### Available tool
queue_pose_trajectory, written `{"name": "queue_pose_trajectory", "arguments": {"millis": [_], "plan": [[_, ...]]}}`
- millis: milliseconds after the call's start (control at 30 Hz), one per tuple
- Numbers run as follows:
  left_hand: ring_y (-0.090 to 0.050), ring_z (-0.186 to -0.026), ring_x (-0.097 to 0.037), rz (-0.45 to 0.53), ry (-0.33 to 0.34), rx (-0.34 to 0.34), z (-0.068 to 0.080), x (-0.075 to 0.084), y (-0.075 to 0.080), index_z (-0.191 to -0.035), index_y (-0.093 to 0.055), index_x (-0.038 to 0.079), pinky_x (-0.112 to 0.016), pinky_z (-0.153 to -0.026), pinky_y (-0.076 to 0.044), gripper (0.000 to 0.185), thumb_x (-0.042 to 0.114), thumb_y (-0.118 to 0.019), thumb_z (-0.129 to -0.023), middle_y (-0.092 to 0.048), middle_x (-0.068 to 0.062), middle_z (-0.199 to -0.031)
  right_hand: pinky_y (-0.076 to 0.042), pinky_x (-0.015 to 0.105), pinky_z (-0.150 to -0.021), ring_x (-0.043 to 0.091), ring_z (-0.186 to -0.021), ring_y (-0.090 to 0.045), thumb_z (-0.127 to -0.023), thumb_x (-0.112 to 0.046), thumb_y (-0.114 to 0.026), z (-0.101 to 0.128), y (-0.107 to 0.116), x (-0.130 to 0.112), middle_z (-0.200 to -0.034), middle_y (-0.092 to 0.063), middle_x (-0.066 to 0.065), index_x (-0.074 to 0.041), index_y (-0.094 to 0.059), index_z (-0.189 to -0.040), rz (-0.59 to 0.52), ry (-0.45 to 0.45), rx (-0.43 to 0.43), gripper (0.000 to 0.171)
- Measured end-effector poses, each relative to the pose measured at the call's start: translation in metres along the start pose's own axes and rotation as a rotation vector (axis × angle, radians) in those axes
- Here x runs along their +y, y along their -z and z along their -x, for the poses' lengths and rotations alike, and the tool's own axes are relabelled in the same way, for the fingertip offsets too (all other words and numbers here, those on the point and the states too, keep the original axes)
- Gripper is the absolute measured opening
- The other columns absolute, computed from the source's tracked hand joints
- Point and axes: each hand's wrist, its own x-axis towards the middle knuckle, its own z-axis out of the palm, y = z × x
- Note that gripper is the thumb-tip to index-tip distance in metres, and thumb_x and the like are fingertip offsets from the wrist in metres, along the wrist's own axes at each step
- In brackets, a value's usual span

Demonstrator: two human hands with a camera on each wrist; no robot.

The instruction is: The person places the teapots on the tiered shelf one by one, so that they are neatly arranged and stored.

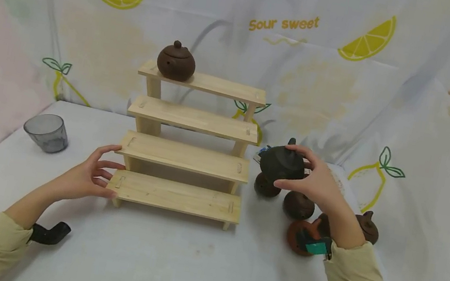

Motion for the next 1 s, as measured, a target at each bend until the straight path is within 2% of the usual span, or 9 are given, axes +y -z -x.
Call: {"name": "queue_pose_trajectory", "arguments": {"millis": [233,533,767,1000], "plan": [[-0.057,-0.095,-0.03,-0.011,0.004,0.002,0.002,0.001,0.001,-0.146,-0.012,0.024,-0.029,-0.072,-0.051,0.105,0.005,-0.081,-0.07,-0.045,-0.027,-0.13,-0.047,0.028,-0.074,0.031,-0.122,-0.037,-0.075,-0.009,-0.078,-0.028,0.004,-0.03,-0.143,-0.03,0.005,-0.022,-0.043,-0.137,-0.074,0.046,0.003,0.072],[-0.057,-0.095,-0.03,-0.014,0.005,0.001,0.001,0.0,0.001,-0.146,-0.012,0.024,-0.029,-0.072,-0.051,0.105,0.004,-0.081,-0.069,-0.045,-0.027,-0.13,-0.046,0.028,-0.074,0.026,-0.113,-0.041,-0.076,-0.005,-0.075,-0.063,0.005,-0.062,-0.142,-0.033,0.004,-0.022,-0.047,-0.134,-0.152,0.122,-0.017,0.067],[-0.058,-0.095,-0.029,-0.004,0.015,0.002,0.001,0.0,0.0,-0.146,-0.012,0.024,-0.03,-0.071,-0.051,0.105,0.004,-0.081,-0.069,-0.045,-0.028,-0.13,-0.043,0.032,-0.079,0.027,-0.11,-0.043,-0.076,-0.008,-0.076,-0.093,0.002,-0.077,-0.142,-0.033,0.004,-0.021,-0.047,-0.134,-0.138,0.127,-0.041,0.066],[-0.058,-0.095,-0.029,-0.023,0.021,0.011,0.001,0.0,0.001,-0.146,-0.012,0.024,-0.029,-0.072,-0.051,0.105,0.004,-0.082,-0.069,-0.045,-0.027,-0.13,-0.045,0.027,-0.079,0.028,-0.106,-0.046,-0.076,-0.002,-0.074,-0.118,-0.002,-0.089,-0.14,-0.033,0.006,-0.017,-0.047,-0.133,-0.223,0.148,-0.071,0.064]]}}
